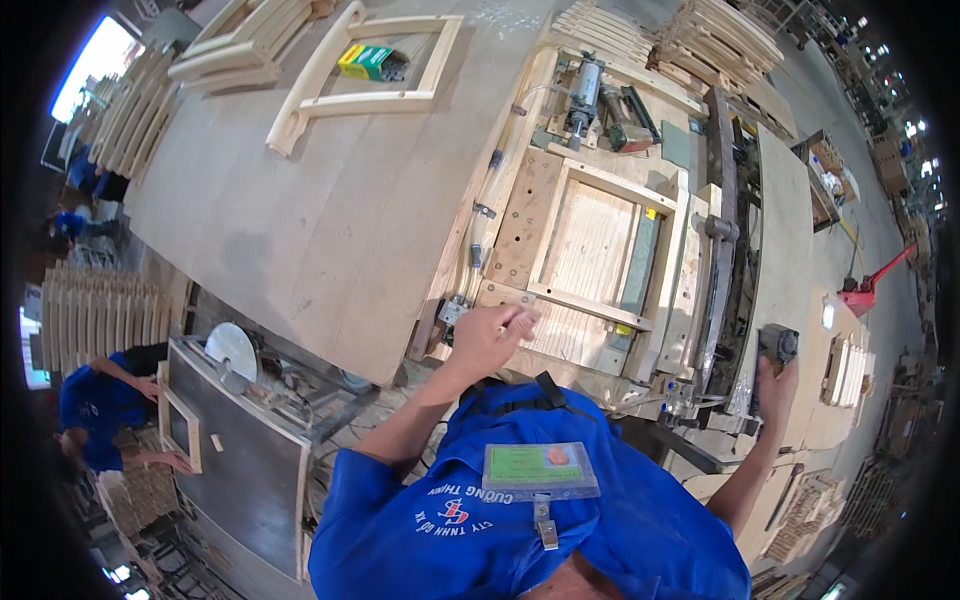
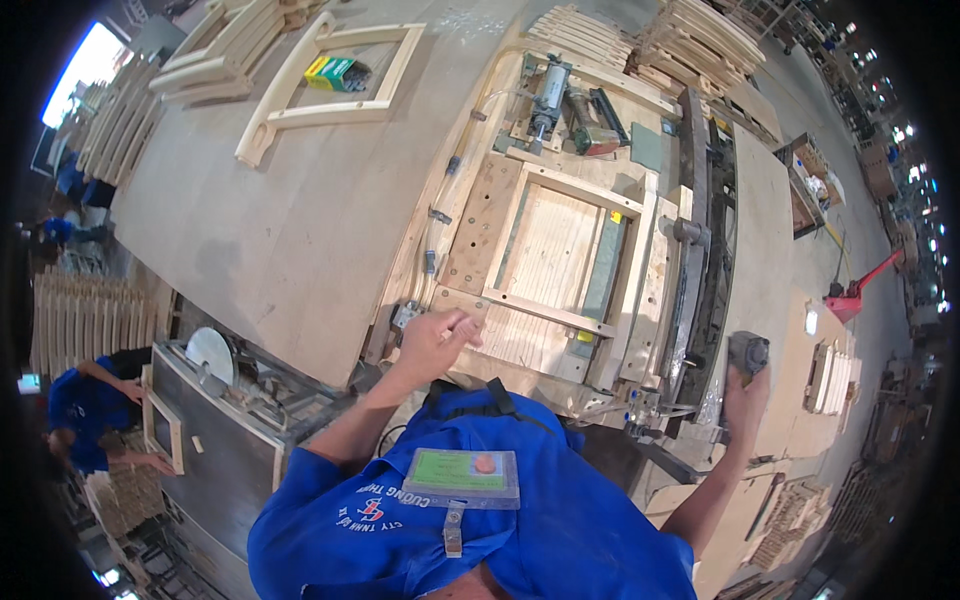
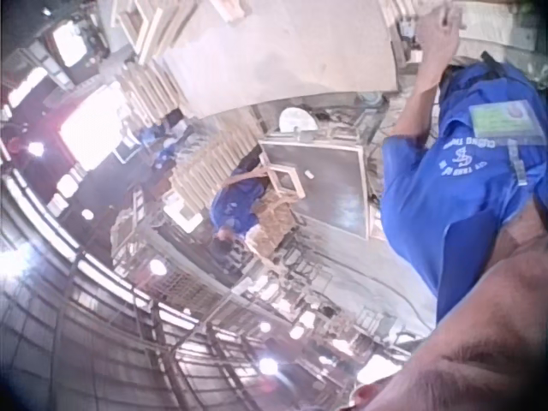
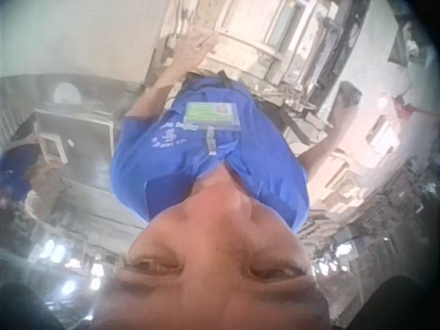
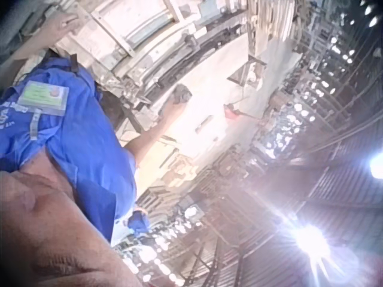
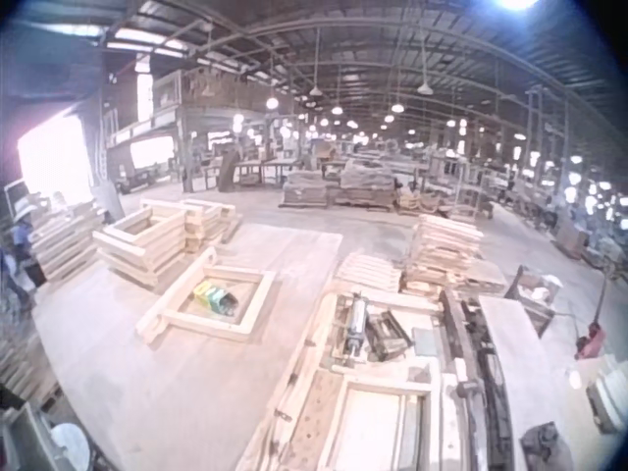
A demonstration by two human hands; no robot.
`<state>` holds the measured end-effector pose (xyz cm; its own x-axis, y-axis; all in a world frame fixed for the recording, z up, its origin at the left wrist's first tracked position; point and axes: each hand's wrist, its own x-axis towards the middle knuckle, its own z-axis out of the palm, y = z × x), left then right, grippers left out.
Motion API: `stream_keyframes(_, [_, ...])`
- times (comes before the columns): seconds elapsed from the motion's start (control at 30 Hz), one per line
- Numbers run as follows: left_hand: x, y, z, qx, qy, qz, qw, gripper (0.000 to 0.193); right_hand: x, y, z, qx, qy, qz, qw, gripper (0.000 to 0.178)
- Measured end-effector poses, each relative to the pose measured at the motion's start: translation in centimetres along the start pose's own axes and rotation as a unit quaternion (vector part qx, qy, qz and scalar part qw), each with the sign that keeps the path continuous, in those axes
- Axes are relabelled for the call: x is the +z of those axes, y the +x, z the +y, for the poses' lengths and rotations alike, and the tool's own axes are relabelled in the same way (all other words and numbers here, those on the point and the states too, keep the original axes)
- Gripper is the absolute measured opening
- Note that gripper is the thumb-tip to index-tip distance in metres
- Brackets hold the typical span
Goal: The person assembles wooden frames by placing pieces into a jig, tapping them with a hammer, and securing them with a nail gun. They repeat this process for multiple frames, moving completed units aside.
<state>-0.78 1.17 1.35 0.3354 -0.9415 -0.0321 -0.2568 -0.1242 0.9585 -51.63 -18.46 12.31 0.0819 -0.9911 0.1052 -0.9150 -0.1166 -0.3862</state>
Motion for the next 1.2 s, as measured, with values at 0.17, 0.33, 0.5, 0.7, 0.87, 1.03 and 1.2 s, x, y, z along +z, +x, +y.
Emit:
stream_keyframes(0.17, [1.5,0.0,3.5,0.044,0.204,-0.03,0.978,0.032,1.6,0.8,7.8,0.154,-0.184,0.078,0.968,0.054])
stream_keyframes(0.33, [4.0,1.2,5.4,0.188,0.34,-0.061,0.92,0.026,3.0,1.7,12.2,0.08,-0.172,0.136,0.972,0.065])
stream_keyframes(0.5, [12.0,4.3,5.5,0.263,0.352,-0.171,0.882,0.042,3.6,-0.6,11.5,0.041,-0.21,0.154,0.965,0.066])
stream_keyframes(0.7, [17.1,7.5,2.2,0.218,0.407,-0.241,0.854,0.043,8.8,-14.0,0.3,0.101,0.485,-0.202,0.845,0.025])
stream_keyframes(0.87, [18.1,9.9,1.7,0.162,0.444,-0.306,0.827,0.038,8.8,-16.5,-2.6,0.141,0.497,-0.064,0.854,0.022])
stream_keyframes(1.03, [18.2,11.1,1.7,0.14,0.444,-0.361,0.808,0.039,9.1,-16.4,-3.4,0.082,0.474,-0.026,0.876,0.022])
stream_keyframes(1.2, [17.8,12.4,0.6,0.182,0.398,-0.403,0.804,0.042,9.2,-15.8,-2.4,0.115,0.479,-0.004,0.87,0.021])
